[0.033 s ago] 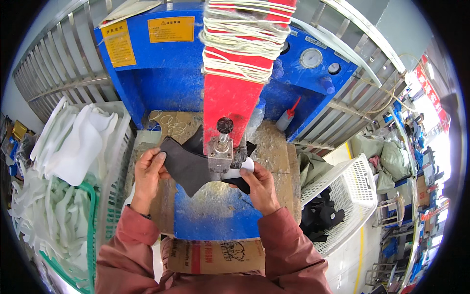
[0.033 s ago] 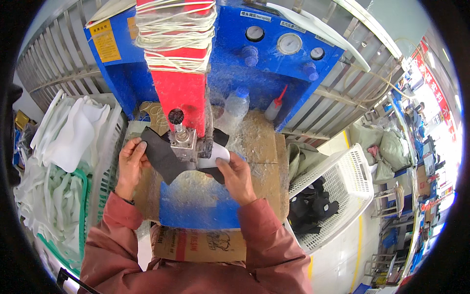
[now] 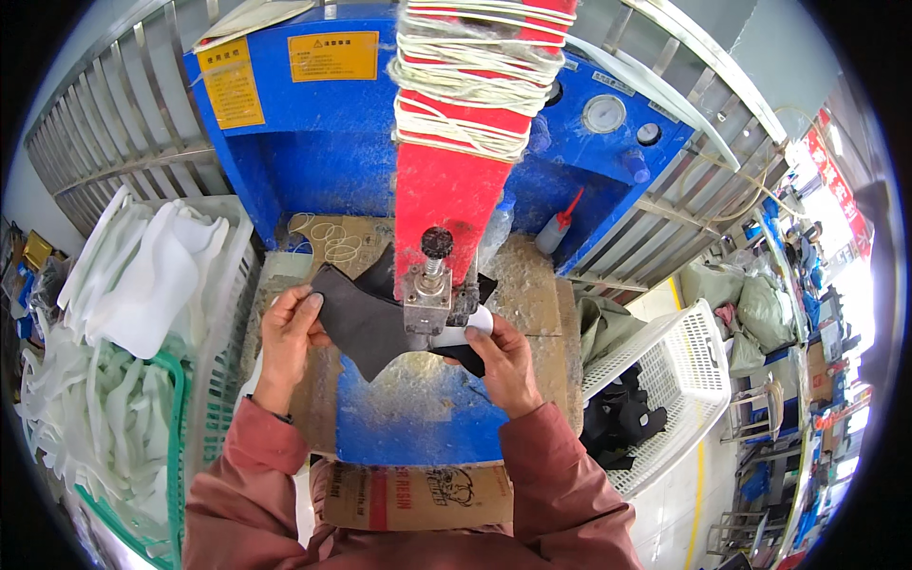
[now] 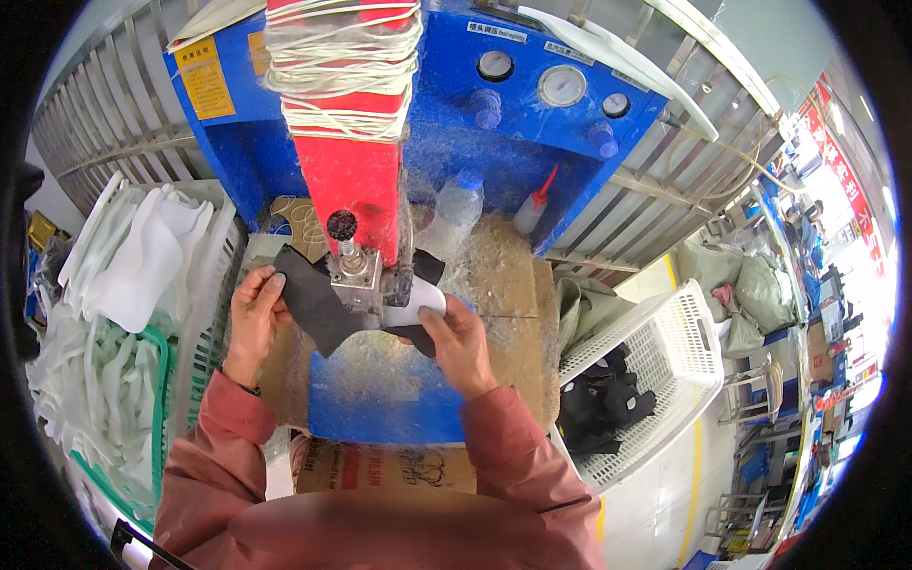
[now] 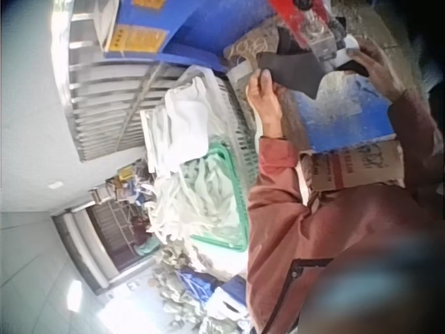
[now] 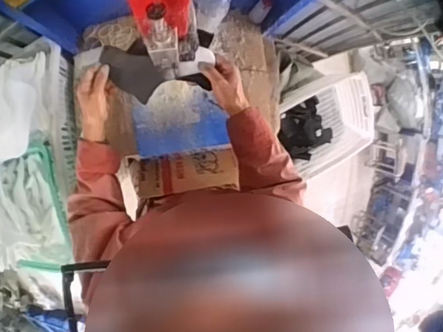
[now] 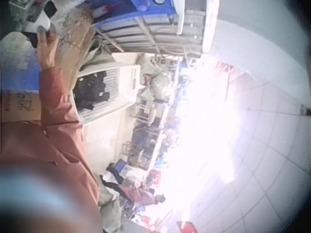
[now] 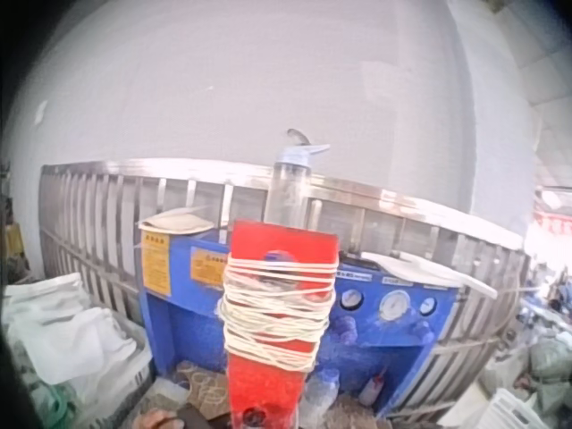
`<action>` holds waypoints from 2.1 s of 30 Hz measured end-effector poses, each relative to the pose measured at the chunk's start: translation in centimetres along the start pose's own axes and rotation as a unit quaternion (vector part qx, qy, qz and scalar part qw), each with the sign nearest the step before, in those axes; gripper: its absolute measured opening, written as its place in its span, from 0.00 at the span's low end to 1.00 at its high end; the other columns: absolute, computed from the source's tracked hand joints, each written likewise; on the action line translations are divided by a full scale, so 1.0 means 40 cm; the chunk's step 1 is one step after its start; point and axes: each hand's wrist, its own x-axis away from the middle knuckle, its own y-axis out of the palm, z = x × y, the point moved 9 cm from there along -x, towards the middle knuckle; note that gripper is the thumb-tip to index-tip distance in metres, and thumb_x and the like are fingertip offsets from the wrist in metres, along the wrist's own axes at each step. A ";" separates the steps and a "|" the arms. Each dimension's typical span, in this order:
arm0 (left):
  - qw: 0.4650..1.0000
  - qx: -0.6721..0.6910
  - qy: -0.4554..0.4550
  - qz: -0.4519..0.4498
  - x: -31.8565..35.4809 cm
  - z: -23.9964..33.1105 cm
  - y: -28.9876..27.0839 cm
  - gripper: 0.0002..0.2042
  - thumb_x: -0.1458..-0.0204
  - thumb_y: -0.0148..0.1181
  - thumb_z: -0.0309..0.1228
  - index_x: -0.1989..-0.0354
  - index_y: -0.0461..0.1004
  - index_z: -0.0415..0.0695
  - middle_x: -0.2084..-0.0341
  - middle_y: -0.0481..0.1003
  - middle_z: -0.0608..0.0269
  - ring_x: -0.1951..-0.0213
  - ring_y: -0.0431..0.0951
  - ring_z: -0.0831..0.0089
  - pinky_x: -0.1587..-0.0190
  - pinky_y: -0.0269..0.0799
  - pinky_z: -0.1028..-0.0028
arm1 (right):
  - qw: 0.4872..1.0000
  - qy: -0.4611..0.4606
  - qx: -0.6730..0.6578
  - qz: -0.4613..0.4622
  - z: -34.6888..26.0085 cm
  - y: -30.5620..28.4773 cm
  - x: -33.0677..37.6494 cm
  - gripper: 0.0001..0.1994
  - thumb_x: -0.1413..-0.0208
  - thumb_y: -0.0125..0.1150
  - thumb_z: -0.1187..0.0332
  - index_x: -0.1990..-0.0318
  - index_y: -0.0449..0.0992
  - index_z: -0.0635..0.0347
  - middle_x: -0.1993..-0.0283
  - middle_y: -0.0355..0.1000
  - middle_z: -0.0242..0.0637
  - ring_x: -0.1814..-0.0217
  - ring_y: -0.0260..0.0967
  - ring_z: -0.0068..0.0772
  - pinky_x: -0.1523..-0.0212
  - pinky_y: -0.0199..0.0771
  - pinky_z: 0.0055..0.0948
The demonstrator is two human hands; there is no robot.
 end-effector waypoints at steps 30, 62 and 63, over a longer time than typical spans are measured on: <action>0.993 -0.004 -0.005 -0.116 -0.088 0.037 0.202 0.10 0.39 0.54 0.29 0.55 0.73 0.37 0.70 0.76 0.66 0.70 0.79 0.78 0.73 0.81 0.73 | 0.995 -0.047 0.001 0.090 -0.068 -0.111 0.034 0.12 0.38 0.52 0.73 0.50 0.74 0.68 0.57 0.76 0.40 0.60 0.77 0.32 0.62 0.82 0.30; 0.984 0.019 -0.106 -0.140 -0.045 -0.021 0.240 0.11 0.38 0.51 0.29 0.53 0.72 0.34 0.64 0.78 0.58 0.64 0.82 0.68 0.67 0.83 0.67 | 0.992 0.047 -0.009 0.115 -0.007 -0.193 0.103 0.10 0.39 0.51 0.75 0.53 0.75 0.63 0.58 0.75 0.36 0.58 0.75 0.31 0.60 0.83 0.36; 0.984 0.018 -0.108 -0.142 -0.039 -0.024 0.241 0.12 0.38 0.51 0.29 0.52 0.72 0.35 0.63 0.78 0.57 0.64 0.82 0.68 0.68 0.83 0.67 | 0.992 0.049 -0.011 0.113 -0.006 -0.193 0.108 0.10 0.39 0.51 0.75 0.53 0.75 0.63 0.58 0.75 0.36 0.59 0.75 0.31 0.60 0.82 0.37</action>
